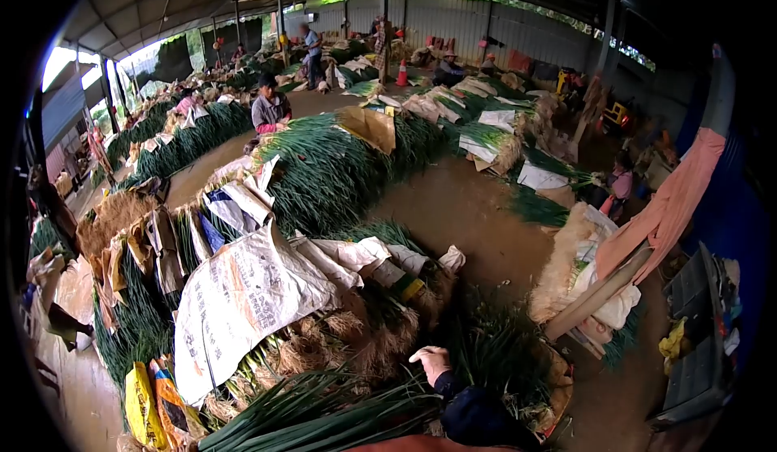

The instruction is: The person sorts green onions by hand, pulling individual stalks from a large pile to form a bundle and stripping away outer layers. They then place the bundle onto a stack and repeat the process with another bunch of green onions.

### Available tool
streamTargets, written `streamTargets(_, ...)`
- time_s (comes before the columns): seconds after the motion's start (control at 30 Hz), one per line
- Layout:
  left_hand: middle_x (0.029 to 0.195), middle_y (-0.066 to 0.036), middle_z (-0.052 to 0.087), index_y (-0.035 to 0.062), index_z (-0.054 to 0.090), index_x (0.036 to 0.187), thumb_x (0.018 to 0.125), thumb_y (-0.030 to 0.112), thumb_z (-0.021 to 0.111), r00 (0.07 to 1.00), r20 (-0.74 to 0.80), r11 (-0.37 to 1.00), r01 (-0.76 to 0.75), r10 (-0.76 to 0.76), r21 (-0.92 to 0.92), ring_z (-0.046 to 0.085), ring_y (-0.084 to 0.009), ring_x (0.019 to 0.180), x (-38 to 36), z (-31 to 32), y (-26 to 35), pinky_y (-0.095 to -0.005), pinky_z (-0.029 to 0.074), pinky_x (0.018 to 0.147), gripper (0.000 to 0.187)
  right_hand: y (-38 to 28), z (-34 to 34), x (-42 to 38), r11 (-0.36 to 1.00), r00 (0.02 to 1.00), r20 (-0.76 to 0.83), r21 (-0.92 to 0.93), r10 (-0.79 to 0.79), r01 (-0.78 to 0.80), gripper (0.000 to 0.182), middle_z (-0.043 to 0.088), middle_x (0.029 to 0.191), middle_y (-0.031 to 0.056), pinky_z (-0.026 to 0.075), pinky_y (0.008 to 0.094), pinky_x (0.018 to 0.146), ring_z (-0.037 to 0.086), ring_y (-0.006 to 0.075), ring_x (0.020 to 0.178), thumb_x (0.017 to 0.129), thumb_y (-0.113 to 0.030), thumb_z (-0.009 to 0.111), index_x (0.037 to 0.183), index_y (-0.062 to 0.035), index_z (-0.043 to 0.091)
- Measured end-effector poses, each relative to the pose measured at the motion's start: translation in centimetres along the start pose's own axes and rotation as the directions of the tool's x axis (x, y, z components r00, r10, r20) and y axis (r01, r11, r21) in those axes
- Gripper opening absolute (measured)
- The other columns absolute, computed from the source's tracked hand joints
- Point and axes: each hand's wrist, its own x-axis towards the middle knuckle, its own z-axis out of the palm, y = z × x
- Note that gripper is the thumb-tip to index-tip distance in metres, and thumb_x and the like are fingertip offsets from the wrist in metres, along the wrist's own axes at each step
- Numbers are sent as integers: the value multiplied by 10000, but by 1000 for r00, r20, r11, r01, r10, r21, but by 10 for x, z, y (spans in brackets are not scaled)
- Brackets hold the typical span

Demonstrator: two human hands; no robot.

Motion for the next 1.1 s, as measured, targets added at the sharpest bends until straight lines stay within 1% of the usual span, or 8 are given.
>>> streamTargets(0.2, 887, -150, 569, 73, 362, 1271, 677, 190, 667, 962, 162, 968, 236, -219, -90, 545, -317, 746, -18, -13, -9, -440, 436, 641, 678, 8, -64, 16, 989, 995, 16, 110, 100, -101, 28, 507, 512, -43, 255, 220, 368, 347, 52, 391, 650, -32, 659, 654, -48, 636)
streamTargets(0.37, 878, -137, 582, 116, 346, 1289, 684, 157, 677, 941, 50, 919, 338, -335, -205, 551, -310, 702, -34, -4, -17, -439, 438, 601, 690, 47, -83, 12, 892, 972, 41, -409, 231, -194, 353, 603, 721, 15, 417, 250, 482, 509, 103, 547, 690, -8, 652, 1036, -51, 601)
streamTargets(0.47, 882, -145, 563, 88, 342, 1249, 666, 160, 652, 919, 51, 910, 394, -391, -128, 539, -314, 736, -41, 0, -23, -448, 419, 626, 665, 83, -98, 35, 949, 983, -52, -259, 173, -181, 312, 647, 758, 39, 464, 269, 565, 578, 149, 680, 665, 16, 628, 966, -66, 641)
streamTargets(0.53, 880, -156, 537, 36, 396, 1170, 635, 140, 618, 926, -18, 926, 376, -377, -14, 513, -333, 767, -32, -9, -24, -446, 395, 664, 588, 98, -100, 49, 959, 991, -9, -253, -136, 129, 79, 649, 731, 58, 442, 251, 554, 544, 128, 583, 703, -32, 619, 768, -17, 662)
streamTargets(0.6, 884, -161, 527, 20, 409, 1153, 619, 127, 607, 906, 21, 906, 422, -422, -18, 501, -342, 791, -33, -12, -28, -443, 384, 686, 580, 36, -92, 34, 914, 984, 32, -377, 176, -151, 82, 632, 717, 67, 453, 257, 560, 523, 116, 563, 753, -12, 579, 792, 11, 647)
streamTargets(0.73, 835, -150, 500, 25, 402, 1179, 595, 110, 607, 908, -42, 909, 417, -416, 20, 482, -339, 762, -26, -30, -23, -437, 372, 662, 625, 11, -78, 57, 862, 898, 59, -262, -435, 434, 143, 626, 823, 28, 393, 193, 524, 485, 56, 595, 766, -15, 565, 884, -14, 645)
streamTargets(0.87, 810, -147, 497, 28, 403, 1187, 594, 85, 601, 906, -83, 905, 421, -415, 66, 484, -334, 744, -21, -40, -18, -429, 374, 648, 628, -103, -35, 19, 875, 879, 113, -98, -463, 473, 247, 590, 1012, 41, 373, 168, 521, 410, 39, 583, 789, 37, 496, 1010, -6, 597)
streamTargets(1.1, 844, -145, 509, 55, 429, 1177, 607, 113, 639, 859, -3, 859, 511, -511, 24, 495, -330, 800, -26, -45, -13, -429, 385, 709, 610, -186, 83, -38, 451, 223, 816, 51, -533, 891, 536, 469, 1238, 101, 358, 281, 946, 449, 226, 1137, 733, 83, 475, 1250, -45, 415)
